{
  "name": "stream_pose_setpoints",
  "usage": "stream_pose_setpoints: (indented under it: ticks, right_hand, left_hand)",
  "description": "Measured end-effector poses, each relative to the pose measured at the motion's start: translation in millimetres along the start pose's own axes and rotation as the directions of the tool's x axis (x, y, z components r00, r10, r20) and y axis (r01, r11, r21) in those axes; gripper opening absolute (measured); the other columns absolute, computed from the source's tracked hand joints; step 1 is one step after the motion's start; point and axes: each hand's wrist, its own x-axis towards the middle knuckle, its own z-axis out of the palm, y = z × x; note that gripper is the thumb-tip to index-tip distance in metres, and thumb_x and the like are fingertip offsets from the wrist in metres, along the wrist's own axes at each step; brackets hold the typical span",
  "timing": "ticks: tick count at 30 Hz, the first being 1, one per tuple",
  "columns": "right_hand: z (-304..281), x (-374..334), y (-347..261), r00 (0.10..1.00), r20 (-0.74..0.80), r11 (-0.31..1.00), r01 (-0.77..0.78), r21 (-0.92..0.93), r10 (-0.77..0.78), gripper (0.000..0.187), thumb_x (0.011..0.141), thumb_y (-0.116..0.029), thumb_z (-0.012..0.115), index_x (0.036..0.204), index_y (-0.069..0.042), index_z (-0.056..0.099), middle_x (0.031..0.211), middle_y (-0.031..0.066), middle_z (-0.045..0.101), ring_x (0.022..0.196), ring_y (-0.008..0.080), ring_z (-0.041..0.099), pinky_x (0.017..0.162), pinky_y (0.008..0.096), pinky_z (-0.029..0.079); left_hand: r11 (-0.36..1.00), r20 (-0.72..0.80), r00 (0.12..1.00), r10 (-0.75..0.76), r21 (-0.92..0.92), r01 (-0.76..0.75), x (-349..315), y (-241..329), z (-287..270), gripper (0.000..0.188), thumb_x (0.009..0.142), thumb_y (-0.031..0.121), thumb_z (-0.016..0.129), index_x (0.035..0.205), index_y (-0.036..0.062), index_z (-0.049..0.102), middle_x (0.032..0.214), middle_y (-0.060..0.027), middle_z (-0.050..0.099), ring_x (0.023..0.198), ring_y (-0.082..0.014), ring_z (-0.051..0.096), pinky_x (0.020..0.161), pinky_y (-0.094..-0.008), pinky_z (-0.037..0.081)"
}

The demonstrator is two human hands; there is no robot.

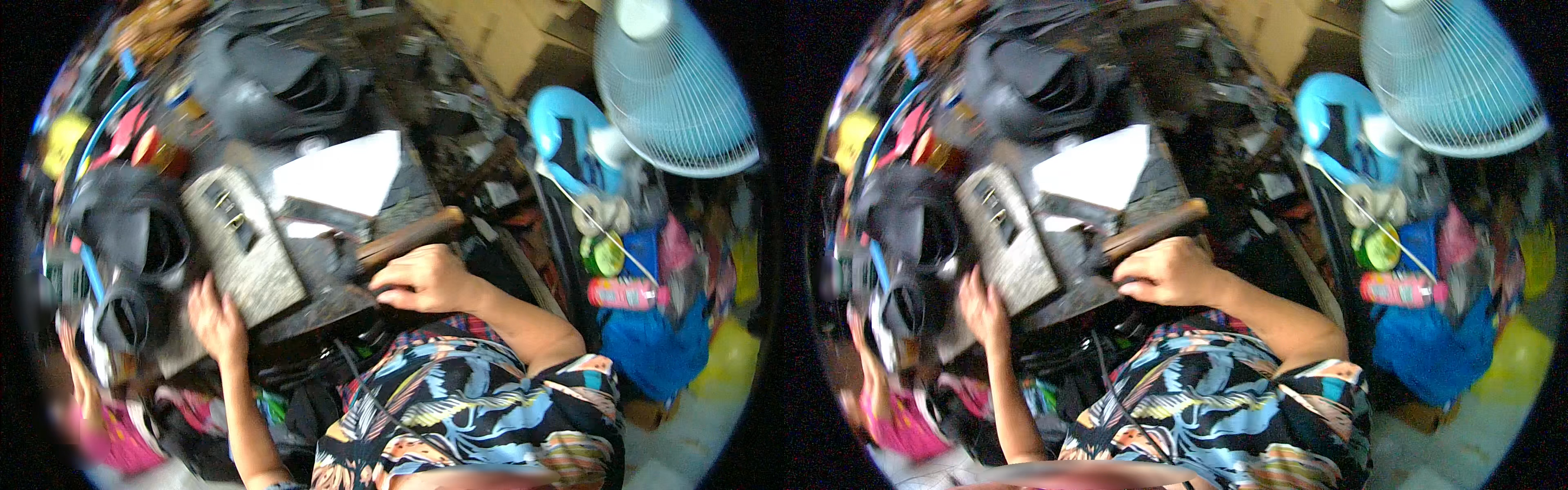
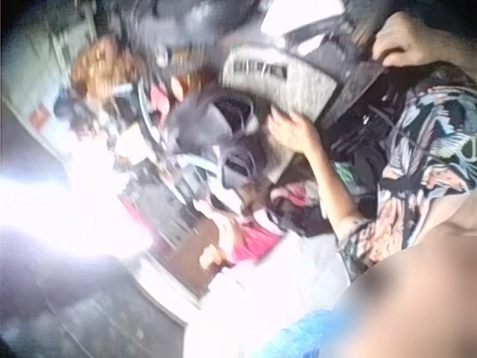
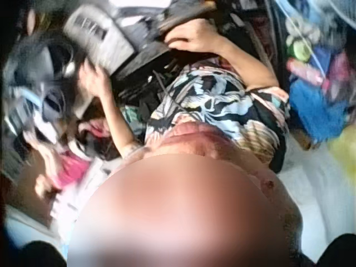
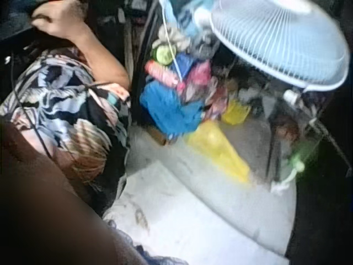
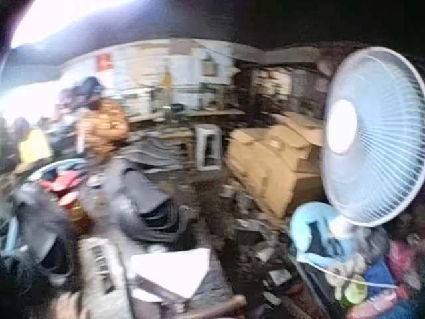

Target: The person assembles black handbags at a workbench. They pick up bag bodies, attach straps with metal buckles, and place finished bags on the table. The person handles multiple bags one at a time, turning them over and aligning straps before fastening.

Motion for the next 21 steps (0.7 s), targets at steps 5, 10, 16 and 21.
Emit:
stream_pose_setpoints:
  ticks: [5, 10, 16, 21]
  right_hand:
    - [-5, 5, -3, 0.969, 0.219, 0.993, -0.096, -0.074, 0.110, 0.020, 0.084, -0.025, 0.073, 0.095, -0.010, 0.073, 0.084, 0.0085, 0.072, 0.069, 0.0248, 0.068, 0.066, 0.0361, 0.053]
    - [-46, 44, -11, 0.961, 0.237, 0.990, 0.142, 0.015, -0.142, 0.020, 0.086, -0.023, 0.074, 0.098, -0.007, 0.073, 0.089, 0.0102, 0.072, 0.080, 0.0255, 0.070, 0.073, 0.0348, 0.054]
    - [-81, 143, 24, 0.937, 0.008, 0.722, 0.274, -0.635, -0.348, 0.042, 0.079, -0.026, 0.078, 0.114, -0.005, 0.066, 0.120, 0.0108, 0.063, 0.117, 0.0320, 0.057, 0.098, 0.0426, 0.048]
    - [-60, 213, 66, 0.965, 0.035, 0.617, 0.194, -0.762, -0.261, 0.083, 0.067, -0.042, 0.086, 0.135, -0.007, 0.051, 0.133, 0.0132, 0.051, 0.126, 0.0322, 0.049, 0.106, 0.0423, 0.043]
  left_hand:
    - [0.998, -0.136, 0.990, 0.045, -0.047, -0.051, 3, 13, 5, 0.046, 0.091, 0.026, 0.057, 0.133, 0.0073, 0.056, 0.134, -0.0208, 0.055, 0.127, -0.0384, 0.049, 0.110, -0.0478, 0.035]
    - [0.996, -0.177, 0.982, 0.066, -0.039, -0.074, 6, 17, 5, 0.046, 0.089, 0.026, 0.057, 0.131, 0.0061, 0.058, 0.134, -0.0185, 0.056, 0.127, -0.0371, 0.050, 0.110, -0.0473, 0.036]
    - [0.998, -0.179, 0.983, 0.039, -0.049, -0.049, 6, 18, 4, 0.046, 0.088, 0.029, 0.058, 0.129, 0.0079, 0.058, 0.130, -0.0189, 0.058, 0.125, -0.0367, 0.051, 0.107, -0.0471, 0.038]
    - [0.998, -0.209, 0.978, 0.020, -0.059, -0.033, 6, 18, 3, 0.047, 0.086, 0.030, 0.059, 0.128, 0.0086, 0.059, 0.130, -0.0171, 0.058, 0.125, -0.0354, 0.051, 0.108, -0.0462, 0.038]
